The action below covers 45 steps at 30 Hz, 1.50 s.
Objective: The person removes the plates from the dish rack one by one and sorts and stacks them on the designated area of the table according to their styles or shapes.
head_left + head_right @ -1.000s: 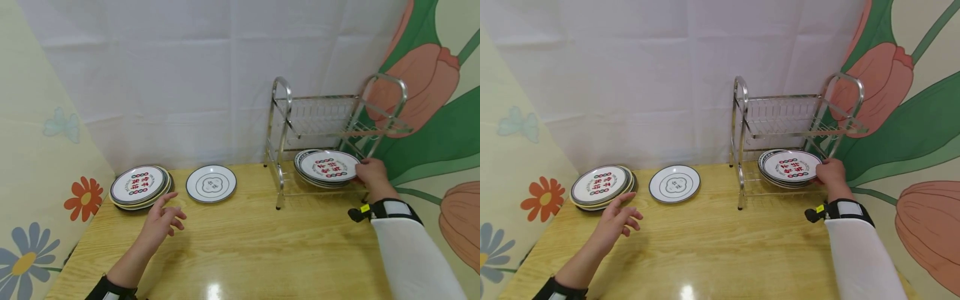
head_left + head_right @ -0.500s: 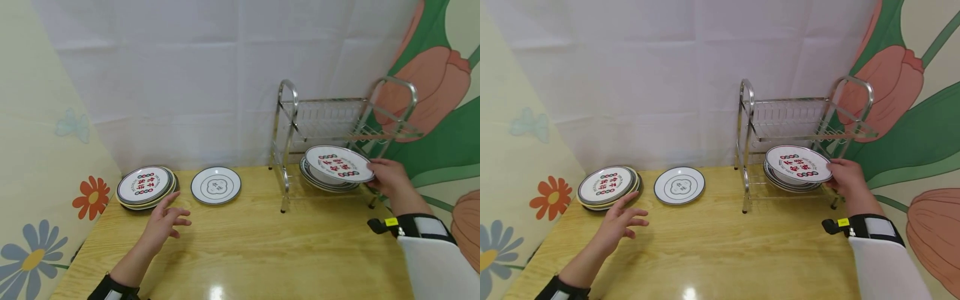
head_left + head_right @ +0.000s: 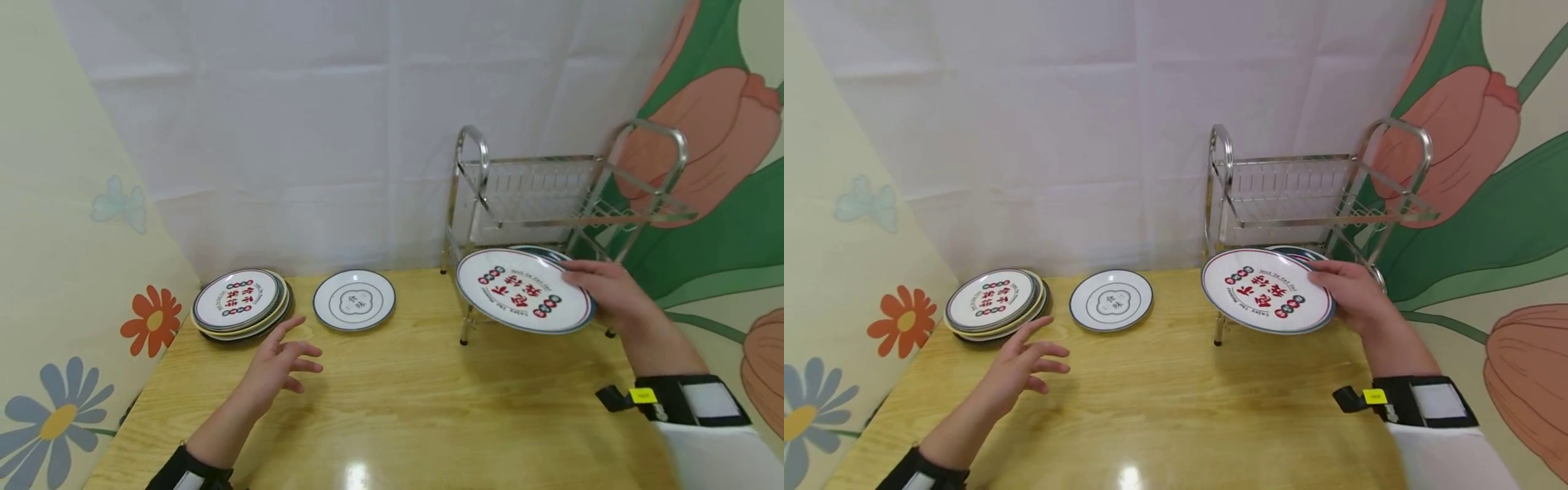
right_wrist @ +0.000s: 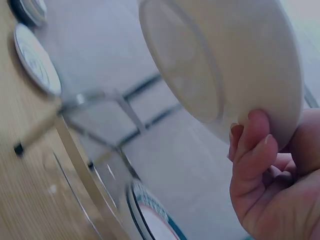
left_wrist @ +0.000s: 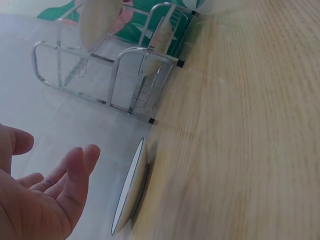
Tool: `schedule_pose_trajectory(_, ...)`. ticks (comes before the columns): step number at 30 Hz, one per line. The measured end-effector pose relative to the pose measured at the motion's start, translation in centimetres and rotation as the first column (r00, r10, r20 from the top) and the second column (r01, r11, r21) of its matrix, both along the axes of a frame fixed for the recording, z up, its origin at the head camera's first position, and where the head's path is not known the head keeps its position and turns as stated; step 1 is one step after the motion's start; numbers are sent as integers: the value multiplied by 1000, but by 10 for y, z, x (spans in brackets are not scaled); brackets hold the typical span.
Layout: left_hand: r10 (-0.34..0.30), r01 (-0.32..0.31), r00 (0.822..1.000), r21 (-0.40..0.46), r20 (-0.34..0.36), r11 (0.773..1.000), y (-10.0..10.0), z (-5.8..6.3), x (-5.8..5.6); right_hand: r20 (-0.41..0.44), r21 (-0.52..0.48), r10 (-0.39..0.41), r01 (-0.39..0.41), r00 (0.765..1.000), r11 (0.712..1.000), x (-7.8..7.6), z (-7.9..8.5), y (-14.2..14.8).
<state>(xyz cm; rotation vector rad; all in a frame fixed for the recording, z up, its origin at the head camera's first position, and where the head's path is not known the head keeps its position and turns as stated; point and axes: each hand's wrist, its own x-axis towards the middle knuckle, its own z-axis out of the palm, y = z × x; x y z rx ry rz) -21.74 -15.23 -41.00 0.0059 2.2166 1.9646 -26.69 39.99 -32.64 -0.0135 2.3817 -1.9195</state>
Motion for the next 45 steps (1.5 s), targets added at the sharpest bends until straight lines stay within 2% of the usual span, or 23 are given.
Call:
schedule_pose_trajectory(7,-67,67,998,39,10,997,13,2,1,-68,-91,123,-129,990,987,3,5,-61)
schedule_pose_trajectory(11,-110,110,994,59,1,992,24,6,2,-88,-89,167,-175,982,981,2,3,-97)
schedule_pose_trajectory(17,-114,113,994,91,2,989,39,9,4,-43,-105,194,-198,980,975,-4,-7,-142)
schedule_pose_trajectory(24,-131,138,990,164,-55,977,57,19,16,-56,-150,231,-237,971,960,-2,-26,-184)
schedule_pose_trajectory(31,-131,139,990,265,-46,954,61,25,24,-61,-169,156,-165,986,972,2,-41,-202)
schedule_pose_trajectory(36,-113,125,992,300,-56,946,60,24,23,-62,-197,162,-172,985,965,3,-48,-207)
schedule_pose_trajectory(39,-85,94,995,318,-44,944,59,23,22,-51,-205,155,-162,987,965,3,-50,-209)
schedule_pose_trajectory(45,10,-9,1000,302,-2,953,61,21,19,-29,-220,128,-131,991,967,3,-51,-210)
